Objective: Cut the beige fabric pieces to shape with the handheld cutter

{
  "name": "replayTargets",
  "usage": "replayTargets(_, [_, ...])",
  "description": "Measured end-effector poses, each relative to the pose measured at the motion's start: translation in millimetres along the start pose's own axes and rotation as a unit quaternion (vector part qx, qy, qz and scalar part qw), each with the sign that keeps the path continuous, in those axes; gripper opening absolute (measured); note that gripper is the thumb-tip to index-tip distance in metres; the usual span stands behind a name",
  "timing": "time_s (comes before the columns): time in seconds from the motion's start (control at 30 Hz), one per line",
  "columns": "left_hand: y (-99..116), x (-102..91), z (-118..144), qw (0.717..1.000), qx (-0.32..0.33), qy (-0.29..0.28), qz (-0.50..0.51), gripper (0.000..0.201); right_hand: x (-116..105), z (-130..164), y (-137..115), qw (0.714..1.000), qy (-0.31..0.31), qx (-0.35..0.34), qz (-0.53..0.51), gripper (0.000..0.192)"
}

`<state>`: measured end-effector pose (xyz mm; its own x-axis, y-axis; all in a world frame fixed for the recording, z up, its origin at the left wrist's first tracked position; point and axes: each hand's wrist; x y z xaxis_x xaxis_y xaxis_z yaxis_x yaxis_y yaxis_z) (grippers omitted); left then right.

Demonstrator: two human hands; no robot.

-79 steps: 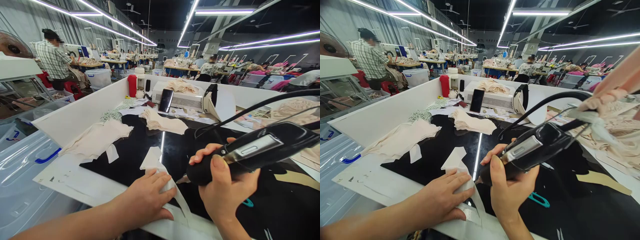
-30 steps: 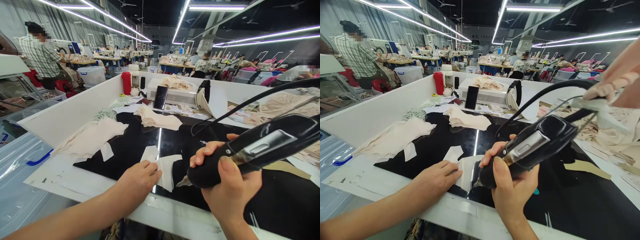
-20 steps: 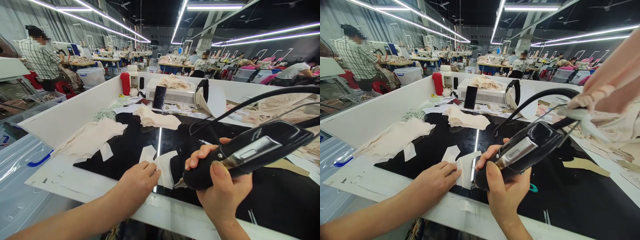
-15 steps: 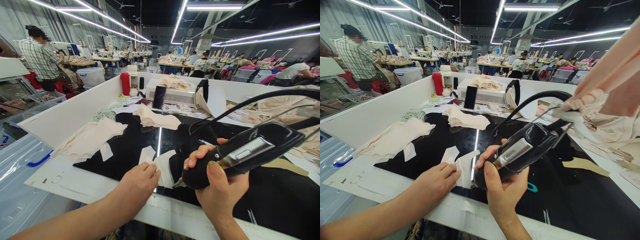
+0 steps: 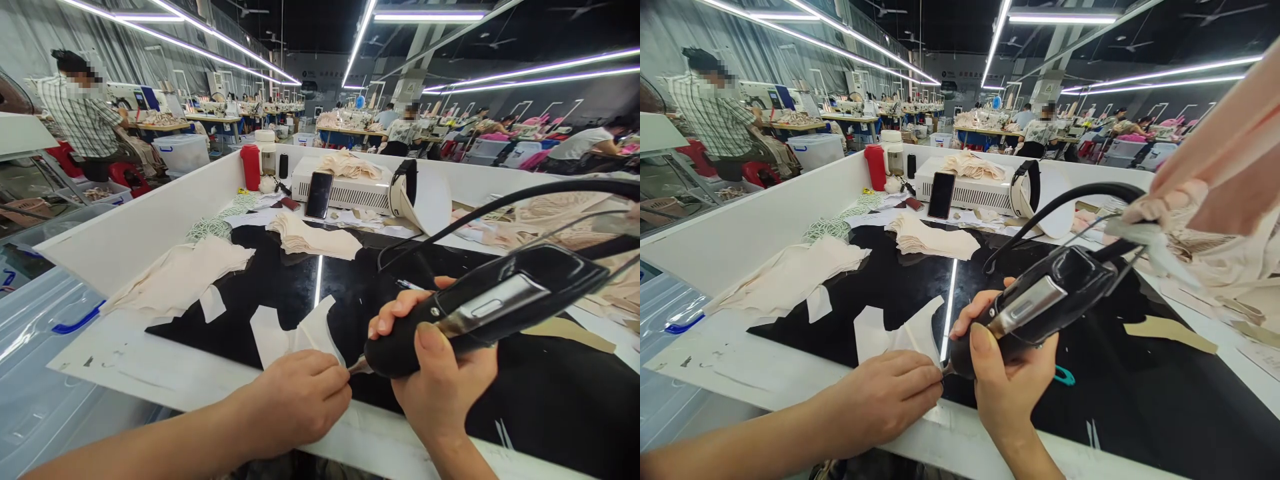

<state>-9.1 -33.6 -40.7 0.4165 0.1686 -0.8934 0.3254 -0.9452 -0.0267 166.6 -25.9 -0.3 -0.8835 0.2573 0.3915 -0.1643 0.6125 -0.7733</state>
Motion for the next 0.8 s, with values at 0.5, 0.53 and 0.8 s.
replayTargets(0.5, [-16.8,11.1,9.3,0.998,-0.043,-0.002,0.037,0.018,-1.1,1.5,0.5,1.0,-0.002,-0.002,0.014,0.046])
replayTargets(0.53, [-16.6,11.1,9.1,0.998,-0.043,-0.004,0.036,0.018,-0.9,1.5,0.4,1.0,-0.002,-0.003,0.014,0.046])
replayTargets(0.8, [-17.7,13.1,14.6,0.999,-0.039,-0.01,0.025,0.017,-0.8,1.7,-1.2,1.0,0.0,0.002,-0.003,0.046])
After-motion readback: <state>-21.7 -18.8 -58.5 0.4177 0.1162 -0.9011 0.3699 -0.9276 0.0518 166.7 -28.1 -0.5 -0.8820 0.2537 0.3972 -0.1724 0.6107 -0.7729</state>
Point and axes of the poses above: each hand's wrist, its own z-axis away from the middle knuckle, its own x-axis out of the palm, y = z × x, and after that the axes turned 2 degrees about z, right-handed
